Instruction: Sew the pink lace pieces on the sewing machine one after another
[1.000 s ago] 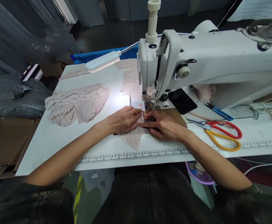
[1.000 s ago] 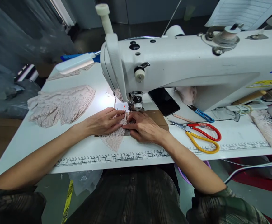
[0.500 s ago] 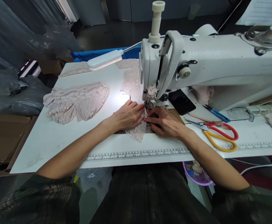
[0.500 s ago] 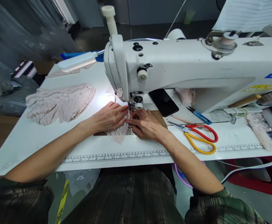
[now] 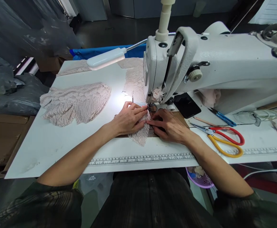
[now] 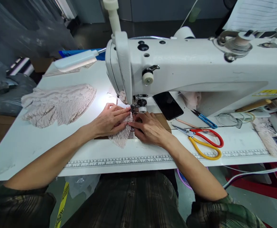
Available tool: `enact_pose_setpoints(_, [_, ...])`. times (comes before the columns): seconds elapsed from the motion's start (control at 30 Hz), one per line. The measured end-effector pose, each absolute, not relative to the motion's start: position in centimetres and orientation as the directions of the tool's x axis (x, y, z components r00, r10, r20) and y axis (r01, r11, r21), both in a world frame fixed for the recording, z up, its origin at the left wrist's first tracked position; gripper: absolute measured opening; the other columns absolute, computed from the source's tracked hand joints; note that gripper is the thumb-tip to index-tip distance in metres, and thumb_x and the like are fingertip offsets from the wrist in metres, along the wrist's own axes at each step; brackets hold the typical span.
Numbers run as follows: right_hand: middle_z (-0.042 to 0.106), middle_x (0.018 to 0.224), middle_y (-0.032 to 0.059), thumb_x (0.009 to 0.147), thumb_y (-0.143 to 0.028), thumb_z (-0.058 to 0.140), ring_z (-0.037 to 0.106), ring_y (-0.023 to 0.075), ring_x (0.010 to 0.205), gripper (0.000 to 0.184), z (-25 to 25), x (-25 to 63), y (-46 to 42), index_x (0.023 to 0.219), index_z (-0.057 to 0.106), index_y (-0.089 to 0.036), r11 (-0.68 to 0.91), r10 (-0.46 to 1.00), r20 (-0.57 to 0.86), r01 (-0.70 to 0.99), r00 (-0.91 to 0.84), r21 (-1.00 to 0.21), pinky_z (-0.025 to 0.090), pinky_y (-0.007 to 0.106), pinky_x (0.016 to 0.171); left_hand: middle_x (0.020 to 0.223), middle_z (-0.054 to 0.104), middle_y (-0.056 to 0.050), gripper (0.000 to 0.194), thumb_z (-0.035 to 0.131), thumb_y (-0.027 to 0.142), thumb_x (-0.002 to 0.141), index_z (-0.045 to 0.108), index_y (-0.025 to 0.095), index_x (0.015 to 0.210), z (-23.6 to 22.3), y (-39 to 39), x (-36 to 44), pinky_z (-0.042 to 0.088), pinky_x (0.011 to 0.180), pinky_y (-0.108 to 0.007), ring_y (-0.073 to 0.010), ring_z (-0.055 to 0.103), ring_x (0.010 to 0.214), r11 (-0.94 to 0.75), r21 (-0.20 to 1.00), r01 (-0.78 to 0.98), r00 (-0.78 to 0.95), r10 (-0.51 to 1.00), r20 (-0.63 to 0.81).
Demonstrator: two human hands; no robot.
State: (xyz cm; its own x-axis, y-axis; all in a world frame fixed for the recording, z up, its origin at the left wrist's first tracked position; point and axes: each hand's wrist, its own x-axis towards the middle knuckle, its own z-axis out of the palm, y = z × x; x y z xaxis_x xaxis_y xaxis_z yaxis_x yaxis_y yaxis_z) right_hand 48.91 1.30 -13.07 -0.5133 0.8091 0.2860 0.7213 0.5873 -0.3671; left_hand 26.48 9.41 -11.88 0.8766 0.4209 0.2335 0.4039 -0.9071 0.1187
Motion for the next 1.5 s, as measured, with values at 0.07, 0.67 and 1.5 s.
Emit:
enact_pose_setpoints(0.07, [0.060, 0.112, 0.0117, 0.092, -0.022, 0.055, 0.052, 0.0277, 0.108, 0.030, -13.1, 48.9, 1.3, 0.117, 0.072, -0.027, 0.585, 0.811, 0.293, 0.717, -0.506, -0.380, 0.047, 0.049, 0.093, 0.141, 0.057, -0.014, 0.038, 0.045, 0.034, 0.096, 0.061, 0.016, 0.125, -12.0, 9.4, 26.5, 0.038, 0.093, -0.051, -0.0296, 0.058, 0.108, -0.908, 0.125, 0.401, 0.875, 0.419, 0.243])
enact_pose_setpoints(0.67, [0.060, 0.113, 0.0121, 0.091, -0.022, 0.057, 0.055, 0.0278, 0.107, 0.033, -13.3, 49.2, 1.6, 0.120, 0.071, -0.026, 0.609, 0.793, 0.292, 0.698, -0.534, -0.377, 0.048, 0.048, 0.092, 0.124, 0.067, -0.013, 0.028, 0.046, 0.026, 0.097, 0.065, 0.014, 0.115, -12.6, 8.5, 26.9, 0.042, 0.094, -0.047, -0.0250, 0.061, 0.100, -0.917, 0.027, 0.398, 0.855, 0.381, 0.353])
enact_pose_setpoints(1.5, [0.055, 0.112, 0.0171, 0.097, -0.024, 0.045, 0.052, 0.0288, 0.103, 0.034, -13.6, 48.4, 2.3, 0.125, 0.063, -0.015, 0.563, 0.812, 0.370, 0.773, -0.451, -0.293, 0.051, 0.049, 0.092, 0.140, 0.056, -0.018, 0.046, 0.040, 0.039, 0.099, 0.059, 0.009, 0.128, -11.9, 8.8, 27.3, 0.040, 0.097, -0.050, -0.0318, 0.058, 0.111, -0.876, -0.030, 0.481, 0.859, 0.464, 0.216])
